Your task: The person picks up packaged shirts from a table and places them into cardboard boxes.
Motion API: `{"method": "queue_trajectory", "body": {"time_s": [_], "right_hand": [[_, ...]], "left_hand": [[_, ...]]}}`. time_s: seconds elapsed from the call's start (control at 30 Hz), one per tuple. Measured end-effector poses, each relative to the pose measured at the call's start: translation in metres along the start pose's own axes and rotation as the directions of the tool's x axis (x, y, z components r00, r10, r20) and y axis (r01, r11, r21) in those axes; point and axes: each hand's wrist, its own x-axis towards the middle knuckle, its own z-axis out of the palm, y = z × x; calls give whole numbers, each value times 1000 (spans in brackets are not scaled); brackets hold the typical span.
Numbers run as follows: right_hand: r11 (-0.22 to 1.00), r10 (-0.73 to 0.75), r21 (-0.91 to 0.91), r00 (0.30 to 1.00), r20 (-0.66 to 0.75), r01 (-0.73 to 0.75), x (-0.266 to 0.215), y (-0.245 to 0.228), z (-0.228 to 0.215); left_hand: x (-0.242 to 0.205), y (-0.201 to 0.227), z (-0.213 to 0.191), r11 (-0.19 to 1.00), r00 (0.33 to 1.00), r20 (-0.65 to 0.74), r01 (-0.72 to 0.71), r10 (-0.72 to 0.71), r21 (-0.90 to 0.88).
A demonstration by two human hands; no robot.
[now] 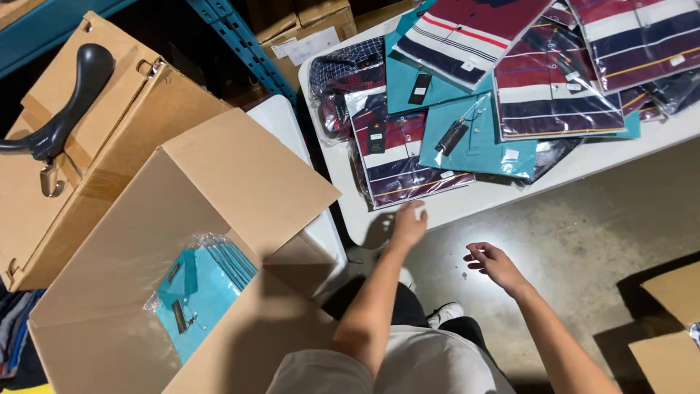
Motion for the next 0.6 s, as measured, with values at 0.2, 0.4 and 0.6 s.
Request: {"method": "queue_trajectory", "body": {"time_s": [0.2,0.4,0.6], "right_hand": [[998,-28,-55,999,23,29,-3,-68,-13],[988,3,-157,999,33,2,51,-109,-49],[979,17,-204,1000,6,-16,104,-159,-68]], "left_hand": [[91,-125,18,921,910,-152,371,-386,-119],[155,-143,-12,773,707,-314,586,-634,-242],[167,-125,-10,771,691,-350,603,-633,-204]]}}
